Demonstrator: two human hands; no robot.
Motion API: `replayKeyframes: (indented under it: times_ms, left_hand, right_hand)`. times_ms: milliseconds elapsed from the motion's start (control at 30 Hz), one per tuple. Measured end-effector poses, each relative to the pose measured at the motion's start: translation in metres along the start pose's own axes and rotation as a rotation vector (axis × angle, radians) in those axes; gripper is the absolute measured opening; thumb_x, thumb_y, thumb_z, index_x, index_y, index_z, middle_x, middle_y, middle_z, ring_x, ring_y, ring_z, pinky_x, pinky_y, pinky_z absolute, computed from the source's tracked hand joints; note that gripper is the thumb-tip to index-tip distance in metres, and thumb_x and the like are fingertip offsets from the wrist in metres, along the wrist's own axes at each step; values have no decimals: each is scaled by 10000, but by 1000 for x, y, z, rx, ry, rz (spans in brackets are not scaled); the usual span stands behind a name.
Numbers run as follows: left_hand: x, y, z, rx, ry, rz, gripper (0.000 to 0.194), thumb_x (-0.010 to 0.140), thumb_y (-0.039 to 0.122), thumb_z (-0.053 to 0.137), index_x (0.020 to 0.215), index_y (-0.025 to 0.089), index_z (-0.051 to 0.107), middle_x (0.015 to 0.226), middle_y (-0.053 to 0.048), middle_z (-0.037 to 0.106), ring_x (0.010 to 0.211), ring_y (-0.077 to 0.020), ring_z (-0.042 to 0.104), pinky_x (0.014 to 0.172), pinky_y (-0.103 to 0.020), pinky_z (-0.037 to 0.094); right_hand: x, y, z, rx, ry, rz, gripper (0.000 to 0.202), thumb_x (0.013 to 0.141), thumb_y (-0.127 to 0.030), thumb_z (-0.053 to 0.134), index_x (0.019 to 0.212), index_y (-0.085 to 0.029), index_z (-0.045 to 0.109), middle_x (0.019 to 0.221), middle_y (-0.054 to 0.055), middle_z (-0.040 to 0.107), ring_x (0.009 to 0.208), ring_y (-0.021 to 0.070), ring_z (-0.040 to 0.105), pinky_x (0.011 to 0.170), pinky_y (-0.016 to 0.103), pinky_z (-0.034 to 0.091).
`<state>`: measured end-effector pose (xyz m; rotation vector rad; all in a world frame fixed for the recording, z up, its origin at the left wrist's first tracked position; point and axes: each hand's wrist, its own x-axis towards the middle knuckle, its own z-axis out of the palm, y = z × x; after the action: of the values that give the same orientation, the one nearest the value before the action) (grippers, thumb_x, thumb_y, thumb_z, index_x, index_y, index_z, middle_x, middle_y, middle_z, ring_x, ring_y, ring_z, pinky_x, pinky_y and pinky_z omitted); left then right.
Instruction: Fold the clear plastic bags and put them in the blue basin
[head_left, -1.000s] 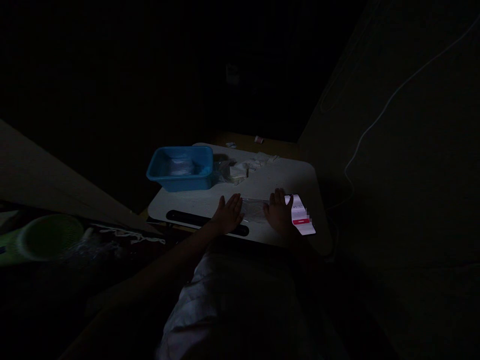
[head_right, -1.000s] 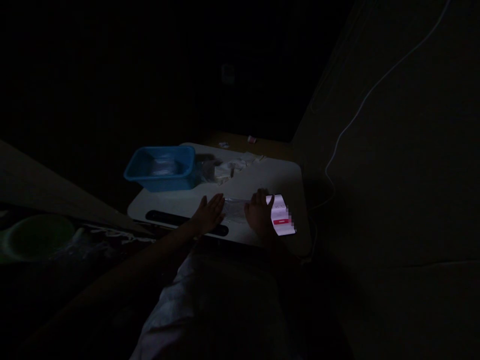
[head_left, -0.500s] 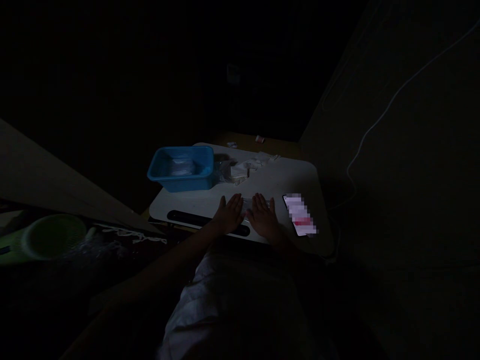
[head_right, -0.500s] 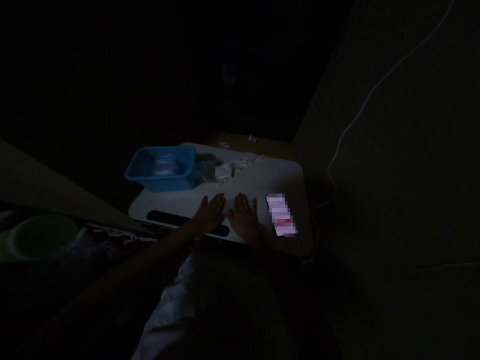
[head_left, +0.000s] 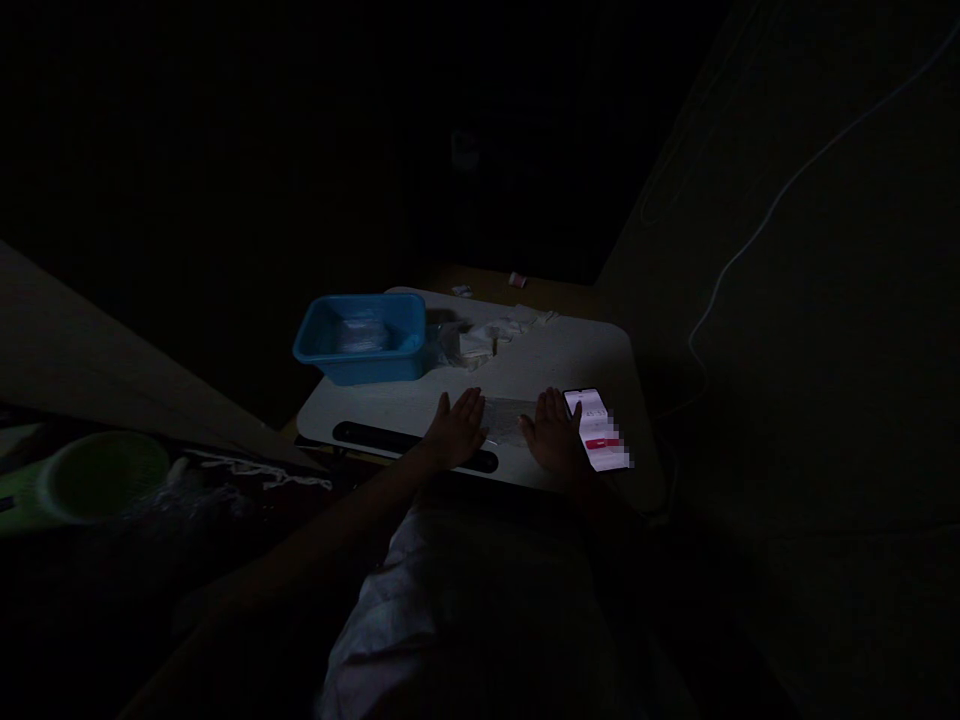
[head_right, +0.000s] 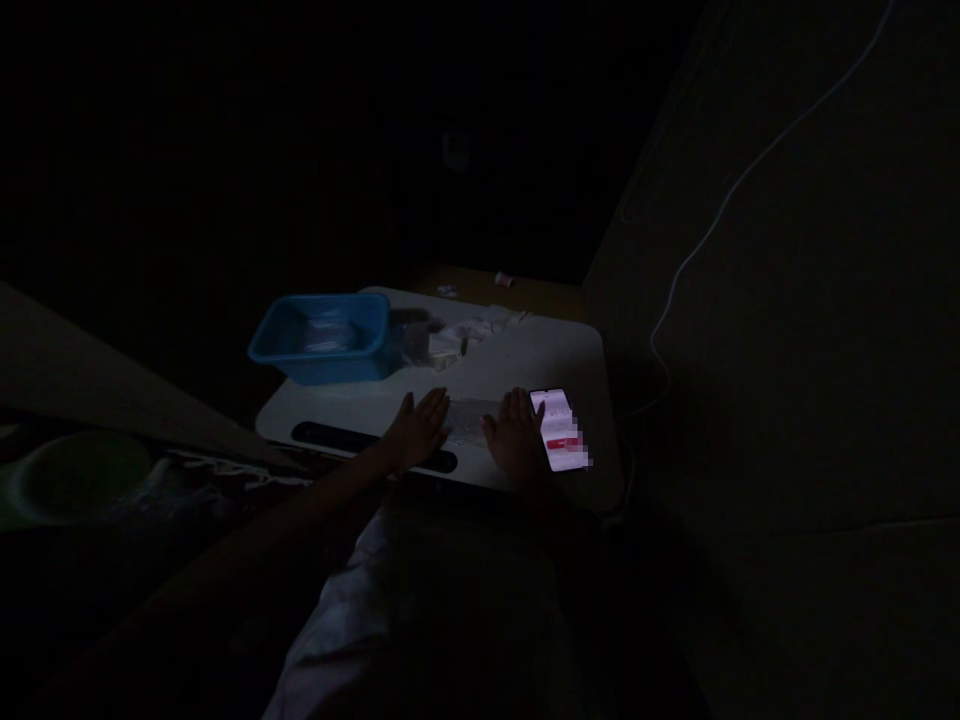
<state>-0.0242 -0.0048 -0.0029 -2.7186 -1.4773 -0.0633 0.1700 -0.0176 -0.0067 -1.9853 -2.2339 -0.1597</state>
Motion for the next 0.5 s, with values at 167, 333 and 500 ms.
replayKeyframes:
  times_ms: [167, 333, 500]
  left_hand:
    - [0, 0, 1, 5, 7, -3, 521, 909, 324, 259, 1356, 57, 295, 1433, -191, 209, 1332, -279, 191, 1010, -566, 175]
    - [0, 1, -1, 2, 7, 2, 525, 909, 326, 257, 1353, 48, 293, 1432, -196, 208, 1333, -280, 186, 1005, -572, 182]
    - [-1, 1, 0, -14, 21, 0, 513, 904, 326, 287, 1354, 81, 304, 1429, -192, 227, 1329, -283, 202, 1007, -566, 179]
  right_hand:
    - [5, 6, -3, -42, 9, 42, 574, 892, -409, 269, 1281, -7, 398, 1391, 236, 311, 1320, 309, 196, 1016, 592, 74]
    - [25, 5, -21, 53, -43, -47, 448, 826, -288, 415, 1233, -111, 475, 1304, 160, 466, 1218, 274, 371, 993, 460, 251]
    - [53, 1, -30, 129, -160, -65, 427, 723, -306, 555, 1138, -206, 564, 1119, 86, 613, 1066, 255, 511, 906, 371, 348]
